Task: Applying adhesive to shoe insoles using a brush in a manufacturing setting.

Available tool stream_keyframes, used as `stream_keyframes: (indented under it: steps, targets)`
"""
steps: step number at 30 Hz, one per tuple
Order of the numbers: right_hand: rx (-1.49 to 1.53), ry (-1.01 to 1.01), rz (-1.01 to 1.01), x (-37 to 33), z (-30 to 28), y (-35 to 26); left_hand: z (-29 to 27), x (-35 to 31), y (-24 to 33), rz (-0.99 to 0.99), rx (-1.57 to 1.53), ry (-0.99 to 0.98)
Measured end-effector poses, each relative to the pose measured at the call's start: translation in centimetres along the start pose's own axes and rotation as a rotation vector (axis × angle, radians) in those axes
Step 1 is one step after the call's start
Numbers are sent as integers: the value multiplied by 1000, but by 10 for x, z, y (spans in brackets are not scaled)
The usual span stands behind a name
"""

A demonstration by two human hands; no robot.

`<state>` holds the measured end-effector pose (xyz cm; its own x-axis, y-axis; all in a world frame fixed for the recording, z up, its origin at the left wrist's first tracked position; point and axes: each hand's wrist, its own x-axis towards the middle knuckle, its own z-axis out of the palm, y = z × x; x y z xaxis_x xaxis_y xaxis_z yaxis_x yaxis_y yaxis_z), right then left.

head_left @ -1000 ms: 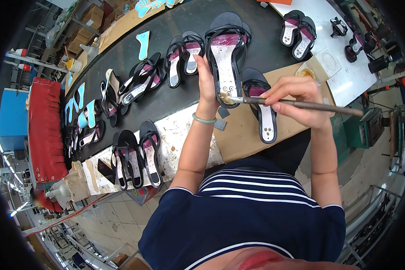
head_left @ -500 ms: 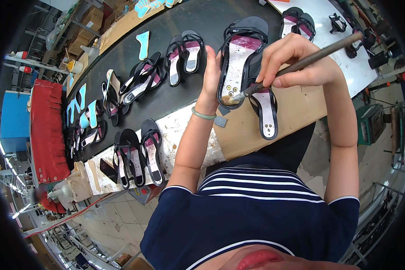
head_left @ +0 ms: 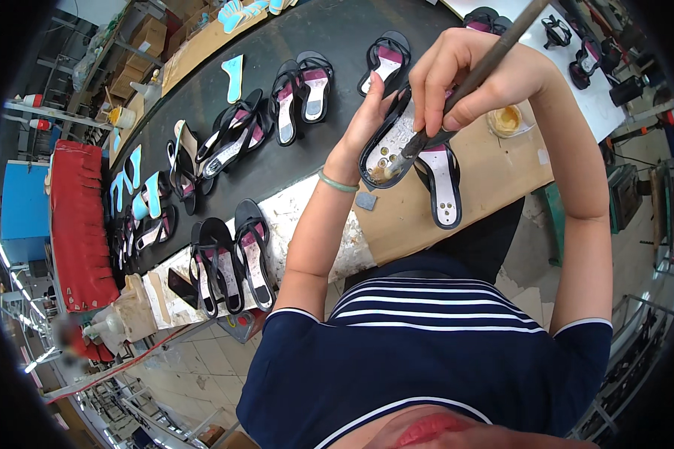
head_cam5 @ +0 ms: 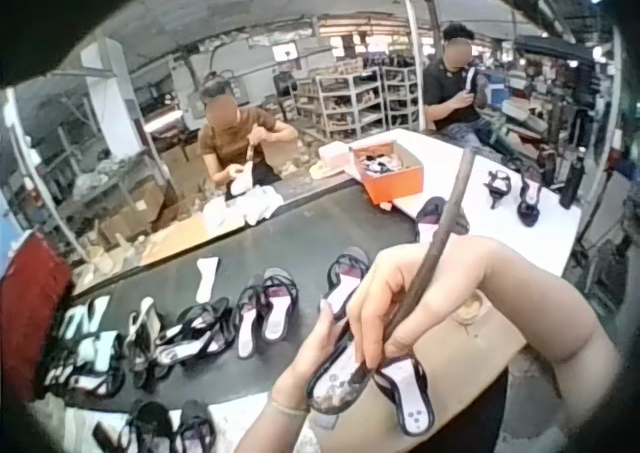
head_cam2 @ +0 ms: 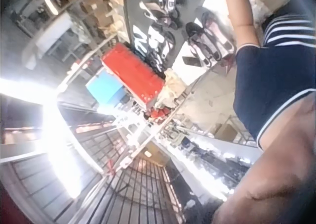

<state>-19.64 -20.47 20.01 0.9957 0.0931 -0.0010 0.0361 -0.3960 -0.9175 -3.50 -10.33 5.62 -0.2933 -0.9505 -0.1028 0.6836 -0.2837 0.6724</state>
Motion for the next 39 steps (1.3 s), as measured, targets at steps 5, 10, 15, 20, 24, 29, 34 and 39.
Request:
stream_keyframes:
  steps: [5, 10, 15, 20, 24, 29, 34, 39]
  targets:
    - [-1, -96, 82, 8, -10, -5, 26, -3, 9, -6, 191, 124]
    - [12, -102, 52, 12, -10, -2, 10, -1, 0, 75, 403, 21]
    - [-12, -132, 81, 14, -13, -11, -4, 1, -8, 118, 419, -57]
    - [24, -105, 72, 9, -14, -6, -3, 2, -10, 23, 256, -25]
    - [20, -87, 82, 5, -17, -3, -4, -1, -13, -126, 117, 62]
    - [-20, -86, 115, 0, -21, -4, -11, -2, -16, -149, -141, -12]
    - [-9, -56, 167, -9, -24, -1, -10, -3, -15, -184, -213, -28]
    - [-32, -10, 97, -21, -29, 14, -14, -4, -14, -206, -78, -75]
